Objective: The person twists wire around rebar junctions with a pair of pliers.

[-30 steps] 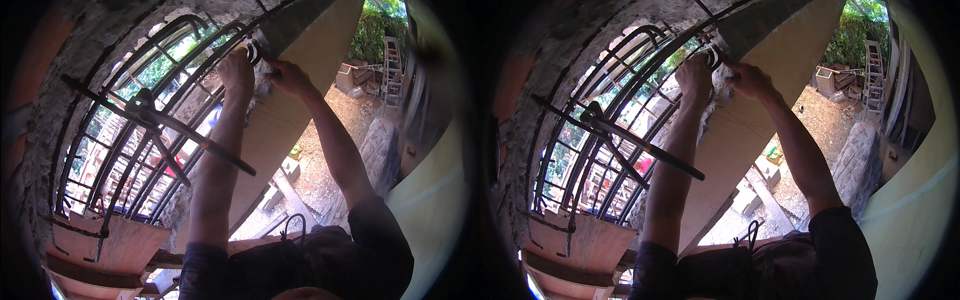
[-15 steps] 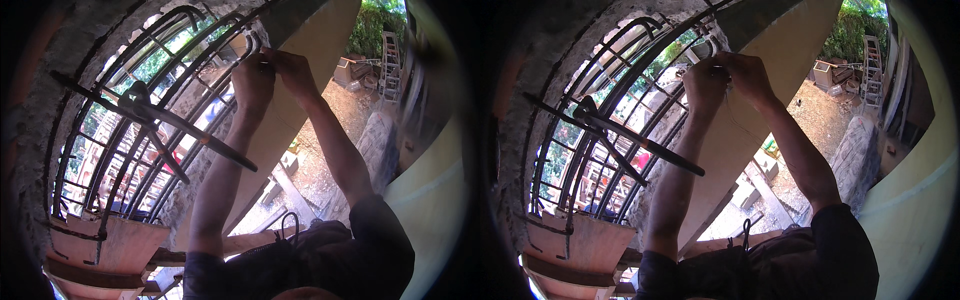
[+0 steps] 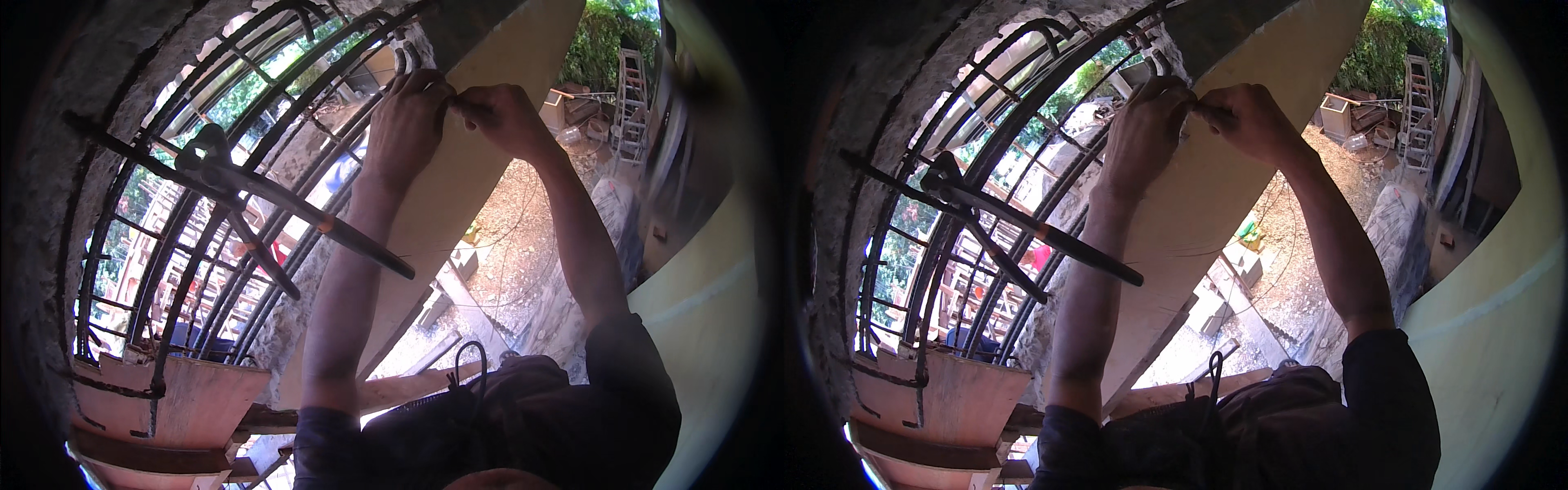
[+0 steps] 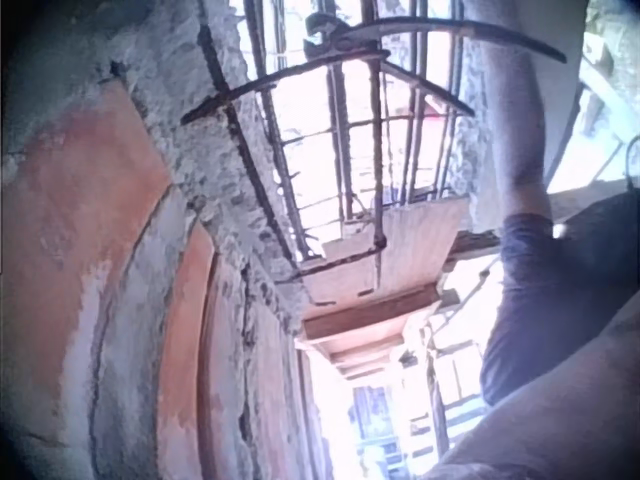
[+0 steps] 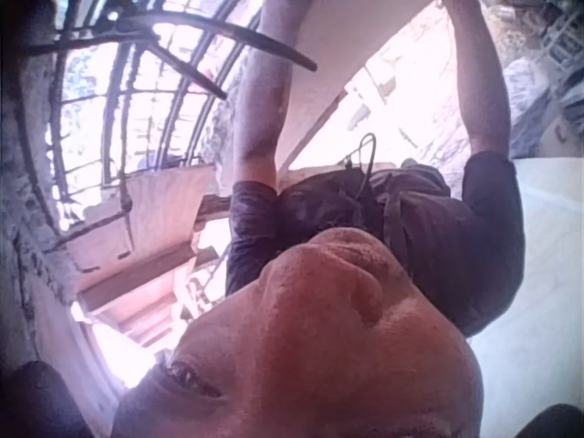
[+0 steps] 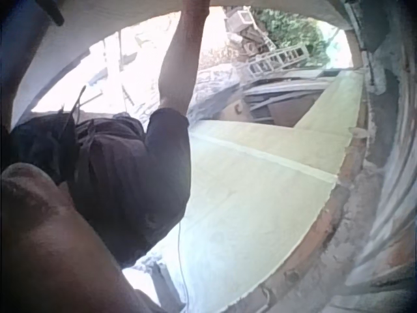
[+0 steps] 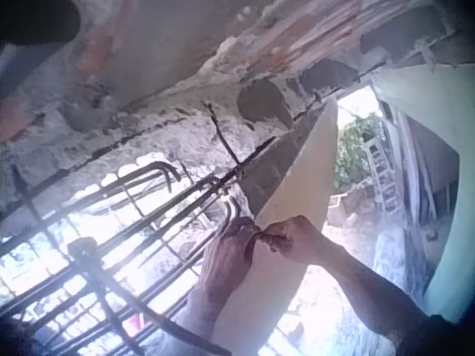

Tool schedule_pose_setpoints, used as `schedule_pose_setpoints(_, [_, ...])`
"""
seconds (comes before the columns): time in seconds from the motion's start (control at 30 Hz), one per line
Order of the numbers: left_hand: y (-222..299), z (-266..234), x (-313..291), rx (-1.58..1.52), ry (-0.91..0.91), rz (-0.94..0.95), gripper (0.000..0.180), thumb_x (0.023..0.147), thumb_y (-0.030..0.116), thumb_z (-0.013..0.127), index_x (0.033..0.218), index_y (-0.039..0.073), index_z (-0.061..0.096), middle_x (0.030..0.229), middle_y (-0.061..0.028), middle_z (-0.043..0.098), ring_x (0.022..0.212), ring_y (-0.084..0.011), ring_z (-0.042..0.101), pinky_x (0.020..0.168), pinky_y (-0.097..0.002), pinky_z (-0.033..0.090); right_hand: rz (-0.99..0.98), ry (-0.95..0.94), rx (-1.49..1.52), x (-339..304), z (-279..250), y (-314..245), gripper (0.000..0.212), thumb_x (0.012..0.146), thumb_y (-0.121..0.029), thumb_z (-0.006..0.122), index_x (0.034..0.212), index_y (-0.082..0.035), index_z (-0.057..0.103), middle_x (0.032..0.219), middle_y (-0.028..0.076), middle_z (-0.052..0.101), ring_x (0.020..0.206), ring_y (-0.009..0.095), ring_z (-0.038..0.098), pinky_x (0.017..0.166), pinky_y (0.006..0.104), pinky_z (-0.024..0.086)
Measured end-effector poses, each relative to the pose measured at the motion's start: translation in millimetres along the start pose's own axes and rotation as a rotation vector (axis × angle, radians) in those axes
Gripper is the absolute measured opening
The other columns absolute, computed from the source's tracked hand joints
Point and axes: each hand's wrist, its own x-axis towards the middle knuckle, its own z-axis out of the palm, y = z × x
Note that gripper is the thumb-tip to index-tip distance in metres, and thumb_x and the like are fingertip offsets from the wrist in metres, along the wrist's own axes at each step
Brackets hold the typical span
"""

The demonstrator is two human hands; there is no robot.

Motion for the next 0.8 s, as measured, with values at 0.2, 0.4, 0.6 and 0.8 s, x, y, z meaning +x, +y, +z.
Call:
schedule_pose_setpoints(0.2, [-8.9, -4.5, -6.9, -0.141, -0.057, -0.294, 0.018, 0.093, 0.013, 0.059, 0.105, 0.006, 0.07, 0.103, -0.0136, 0.071, 0.092, -0.0362, 0.069, 0.081, -0.0448, 0.054, 0.03, 0.08, 0.331, -3.5, -1.7, 13.3, 0.018, 0.094, -0.015, 0.066, 0.1, 0.0, 0.074, 0.073, 0.003, 0.068, 0.061, 0.009, 0.058, 0.058, 0.0277, 0.047])
schedule_pose_setpoints(0.4, [-5.5, -3.1, -6.0, 0.157, 0.04, -0.06, 0.018, 0.093, 0.015, 0.062, 0.106, 0.009, 0.072, 0.1, -0.012, 0.072, 0.088, -0.035, 0.069, 0.079, -0.0451, 0.055, -0.095, 0.243, 0.185, 17.5, 10.4, 6.9, 0.016, 0.093, -0.014, 0.069, 0.102, -0.002, 0.075, 0.074, 0.002, 0.068, 0.058, 0.003, 0.054, 0.052, 0.0223, 0.043])
schedule_pose_setpoints(0.6, [-30.0, -8.4, 8.4, -0.004, -0.003, -0.563, 0.019, 0.089, 0.023, 0.066, 0.1, 0.012, 0.077, 0.09, -0.0126, 0.074, 0.082, -0.0328, 0.071, 0.072, -0.0415, 0.055, -0.001, 0.236, 0.149, 52.4, 6.6, -4.2, 0.016, 0.091, -0.018, 0.072, 0.1, -0.005, 0.076, 0.076, 0.003, 0.071, 0.066, 0.007, 0.063, 0.061, 0.0254, 0.05])
schedule_pose_setpoints(0.8, [-37.9, 15.6, 26.3, 0.109, 0.1, -0.765, 0.023, 0.09, 0.03, 0.059, 0.097, 0.019, 0.077, 0.093, -0.0156, 0.073, 0.092, -0.0368, 0.069, 0.08, -0.047, 0.051, -0.2, 0.454, 0.085, 91.2, 29.4, 10.3, 0.016, 0.089, -0.017, 0.074, 0.101, -0.007, 0.075, 0.082, 0.007, 0.074, 0.071, 0.012, 0.068, 0.069, 0.0288, 0.054])
